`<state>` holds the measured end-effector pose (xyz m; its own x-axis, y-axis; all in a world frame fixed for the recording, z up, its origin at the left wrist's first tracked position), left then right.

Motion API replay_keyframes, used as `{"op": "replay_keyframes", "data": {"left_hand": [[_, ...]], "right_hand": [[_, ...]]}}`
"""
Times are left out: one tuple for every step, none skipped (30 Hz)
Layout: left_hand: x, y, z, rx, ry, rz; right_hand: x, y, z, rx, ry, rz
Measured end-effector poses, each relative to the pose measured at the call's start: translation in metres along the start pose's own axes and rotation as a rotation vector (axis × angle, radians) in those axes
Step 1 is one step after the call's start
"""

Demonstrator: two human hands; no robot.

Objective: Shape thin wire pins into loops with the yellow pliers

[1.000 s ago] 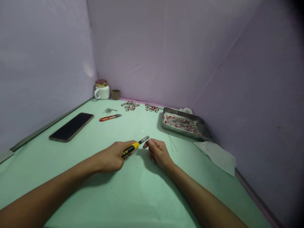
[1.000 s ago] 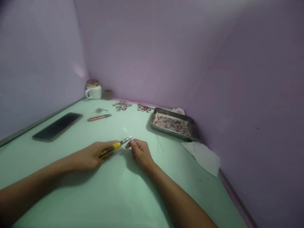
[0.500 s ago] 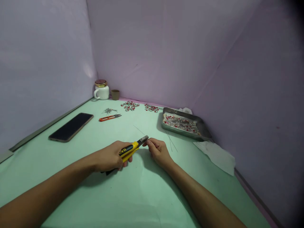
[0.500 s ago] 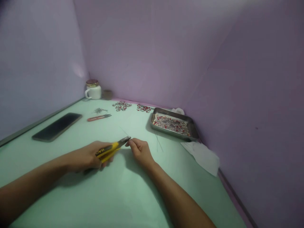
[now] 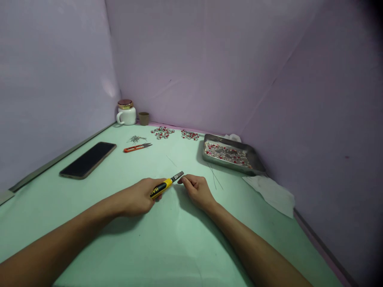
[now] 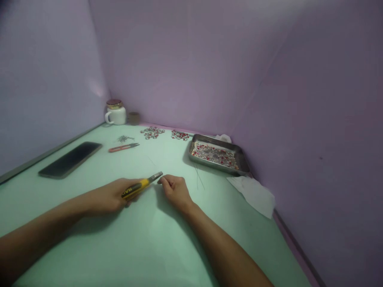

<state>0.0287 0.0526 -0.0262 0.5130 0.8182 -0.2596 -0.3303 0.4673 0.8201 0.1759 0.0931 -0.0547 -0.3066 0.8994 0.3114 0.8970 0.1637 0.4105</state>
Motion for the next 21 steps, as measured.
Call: {"op": "replay_keyframes", "data": {"left_hand": [[0.0004,0.0003,-0.0001,0.08,0.008,0.045],[0.0006,0.0003,-0.0005,0.165,0.03,0.092],[0.0006,-0.0004,-0.0013,0.255,0.066,0.132],[0.0005,-0.0017,-0.0021,0.344,0.107,0.16],[0.0003,-0.0035,-0.0025,0.427,0.146,0.178],[0.0001,-0.0053,-0.0022,0.498,0.174,0.19],[0.0,-0.0068,-0.0011,0.552,0.187,0.199],[-0.0001,-0.0079,0.0004,0.588,0.188,0.205],[-0.0004,-0.0083,0.0016,0.605,0.186,0.211],[-0.0008,-0.0079,0.0022,0.599,0.185,0.216],[-0.0014,-0.0069,0.0022,0.568,0.182,0.219],[-0.0018,-0.0057,0.002,0.507,0.172,0.215],[-0.0022,-0.0045,0.0018,0.42,0.152,0.206],[-0.0024,-0.0033,0.002,0.317,0.123,0.195],[-0.0025,-0.0022,0.0027,0.209,0.085,0.179],[-0.0025,-0.0016,0.0034,0.102,0.051,0.154],[-0.0024,-0.0018,0.0036,-0.002,0.031,0.12],[-0.0023,-0.0027,0.0031,-0.103,0.028,0.078],[-0.0022,-0.0043,0.0022,-0.204,0.038,0.032],[-0.0021,-0.0065,0.0015,-0.305,0.053,-0.019],[-0.0022,-0.0089,0.0011,-0.402,0.068,-0.07]], "right_hand": [[0.0001,-0.0003,0.0004,-0.002,-0.007,-0.003],[0.0003,-0.0005,0.0008,-0.004,-0.015,-0.004],[0.0006,-0.0006,0.0012,-0.005,-0.023,-0.002],[0.0009,-0.0005,0.0017,-0.006,-0.031,0.002],[0.0013,-0.0004,0.0021,-0.007,-0.036,0.007],[0.0016,-0.0002,0.0023,-0.008,-0.039,0.012],[0.0019,-0.0001,0.0023,-0.01,-0.039,0.016],[0.0022,0.0001,0.0021,-0.013,-0.037,0.019],[0.0024,0.0003,0.0019,-0.015,-0.034,0.021],[0.0025,0.0003,0.0016,-0.015,-0.03,0.021],[0.0024,0.0004,0.0013,-0.015,-0.026,0.021],[0.0023,0.0003,0.001,-0.014,-0.023,0.018],[0.0021,0.0002,0.0007,-0.012,-0.02,0.014],[0.0018,0.0001,0.0004,-0.011,-0.016,0.01],[0.0015,0.0001,0.0001,-0.009,-0.01,0.007],[0.0011,0.0002,-0.0004,-0.004,-0.003,0.007],[0.0008,0.0005,-0.0008,0.003,0.005,0.008],[0.0006,0.0006,-0.0013,0.012,0.014,0.008],[0.0003,0.0009,-0.0018,0.022,0.023,0.01],[0.0002,0.001,-0.0023,0.032,0.032,0.009],[0.0002,0.001,-0.0027,0.038,0.039,0.009]]}}
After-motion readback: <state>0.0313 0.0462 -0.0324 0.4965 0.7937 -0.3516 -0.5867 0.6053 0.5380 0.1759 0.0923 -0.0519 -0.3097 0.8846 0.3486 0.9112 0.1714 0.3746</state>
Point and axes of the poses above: each hand's wrist, its own x-axis towards the middle knuckle, its own y-axis out of the back of the hand, z = x × y, the point moved 6 cm from there along x, towards the middle knuckle, and after that the axes turned 11 degrees about x, right-handed, at the moved point
